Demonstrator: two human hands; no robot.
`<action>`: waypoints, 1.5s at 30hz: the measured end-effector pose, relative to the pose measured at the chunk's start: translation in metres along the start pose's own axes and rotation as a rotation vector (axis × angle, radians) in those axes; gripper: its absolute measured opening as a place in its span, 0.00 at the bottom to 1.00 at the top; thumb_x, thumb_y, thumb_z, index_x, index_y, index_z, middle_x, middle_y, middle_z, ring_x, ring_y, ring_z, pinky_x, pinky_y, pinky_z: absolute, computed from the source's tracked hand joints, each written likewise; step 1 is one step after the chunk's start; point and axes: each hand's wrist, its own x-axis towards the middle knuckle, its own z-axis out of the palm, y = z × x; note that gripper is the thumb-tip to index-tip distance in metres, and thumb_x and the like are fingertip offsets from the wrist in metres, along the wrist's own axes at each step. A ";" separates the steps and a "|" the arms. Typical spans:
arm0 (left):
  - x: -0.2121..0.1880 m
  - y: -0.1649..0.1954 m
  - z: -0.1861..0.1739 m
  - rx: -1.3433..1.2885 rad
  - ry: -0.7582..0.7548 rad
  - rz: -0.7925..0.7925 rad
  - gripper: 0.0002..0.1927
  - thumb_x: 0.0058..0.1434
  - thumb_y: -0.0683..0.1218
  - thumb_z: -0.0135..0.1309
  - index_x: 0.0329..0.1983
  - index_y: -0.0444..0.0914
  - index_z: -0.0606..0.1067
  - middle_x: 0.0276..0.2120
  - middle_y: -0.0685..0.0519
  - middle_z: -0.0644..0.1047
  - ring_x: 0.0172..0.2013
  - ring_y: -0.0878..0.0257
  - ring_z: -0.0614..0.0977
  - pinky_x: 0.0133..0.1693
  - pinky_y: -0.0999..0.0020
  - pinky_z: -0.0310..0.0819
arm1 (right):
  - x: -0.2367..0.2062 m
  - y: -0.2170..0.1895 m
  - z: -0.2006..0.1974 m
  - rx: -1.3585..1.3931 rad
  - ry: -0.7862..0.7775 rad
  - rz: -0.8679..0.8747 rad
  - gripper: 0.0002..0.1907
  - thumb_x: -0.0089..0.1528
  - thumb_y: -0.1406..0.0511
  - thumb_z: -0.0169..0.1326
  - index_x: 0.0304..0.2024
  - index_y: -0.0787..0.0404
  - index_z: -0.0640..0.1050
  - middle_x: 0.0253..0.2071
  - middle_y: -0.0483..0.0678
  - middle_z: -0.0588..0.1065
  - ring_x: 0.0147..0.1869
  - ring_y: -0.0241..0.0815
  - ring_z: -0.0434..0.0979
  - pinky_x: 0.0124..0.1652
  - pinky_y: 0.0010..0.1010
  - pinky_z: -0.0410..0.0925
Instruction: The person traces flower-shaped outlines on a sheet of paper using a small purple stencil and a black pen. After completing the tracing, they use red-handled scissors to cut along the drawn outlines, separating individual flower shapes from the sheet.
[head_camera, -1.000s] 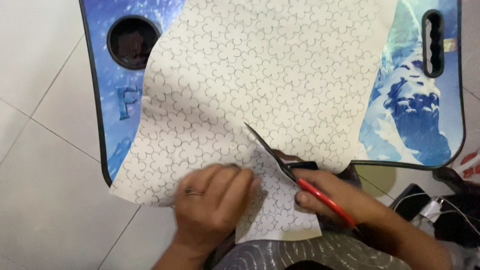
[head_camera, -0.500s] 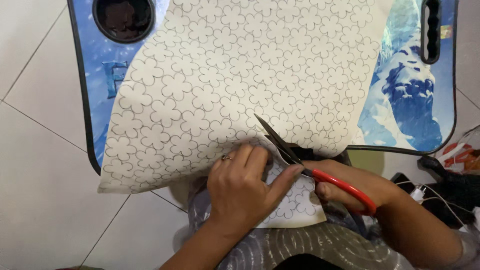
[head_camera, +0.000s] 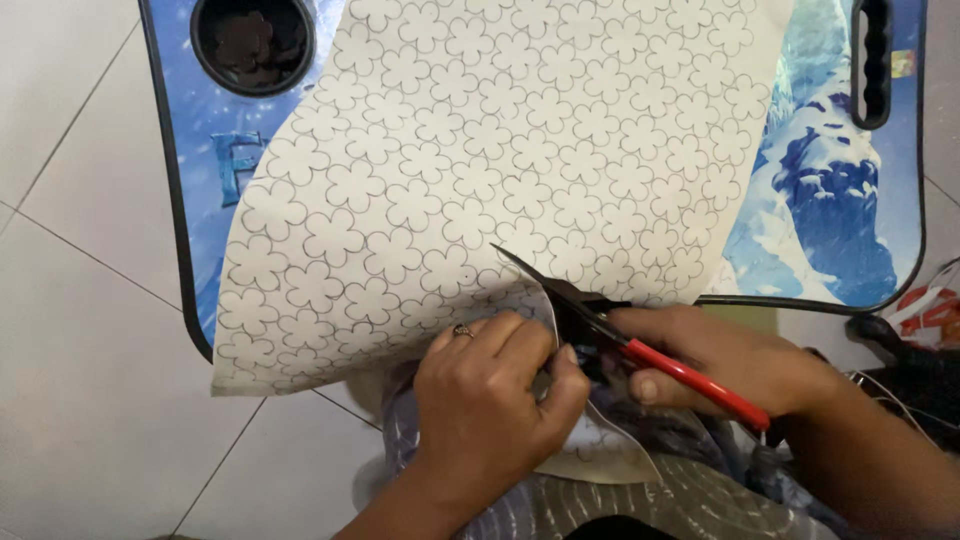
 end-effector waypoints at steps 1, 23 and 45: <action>0.000 0.000 -0.002 -0.003 -0.004 -0.006 0.08 0.55 0.46 0.59 0.24 0.40 0.73 0.23 0.53 0.73 0.24 0.56 0.75 0.29 0.58 0.66 | 0.000 -0.003 -0.002 -0.020 0.003 0.014 0.42 0.56 0.33 0.47 0.47 0.63 0.77 0.29 0.49 0.76 0.33 0.43 0.74 0.32 0.38 0.70; 0.000 -0.002 0.001 0.020 0.012 0.055 0.09 0.54 0.46 0.58 0.23 0.40 0.71 0.23 0.54 0.71 0.28 0.57 0.75 0.33 0.57 0.66 | 0.014 -0.021 -0.013 -0.062 -0.034 0.145 0.42 0.48 0.30 0.47 0.35 0.61 0.77 0.21 0.48 0.75 0.27 0.41 0.74 0.26 0.38 0.68; -0.003 -0.007 0.000 0.005 0.001 0.092 0.09 0.55 0.46 0.58 0.24 0.41 0.70 0.25 0.53 0.70 0.29 0.56 0.74 0.35 0.57 0.66 | 0.011 0.002 -0.022 -0.103 -0.100 0.194 0.42 0.52 0.27 0.52 0.27 0.59 0.75 0.19 0.41 0.66 0.24 0.36 0.65 0.22 0.36 0.63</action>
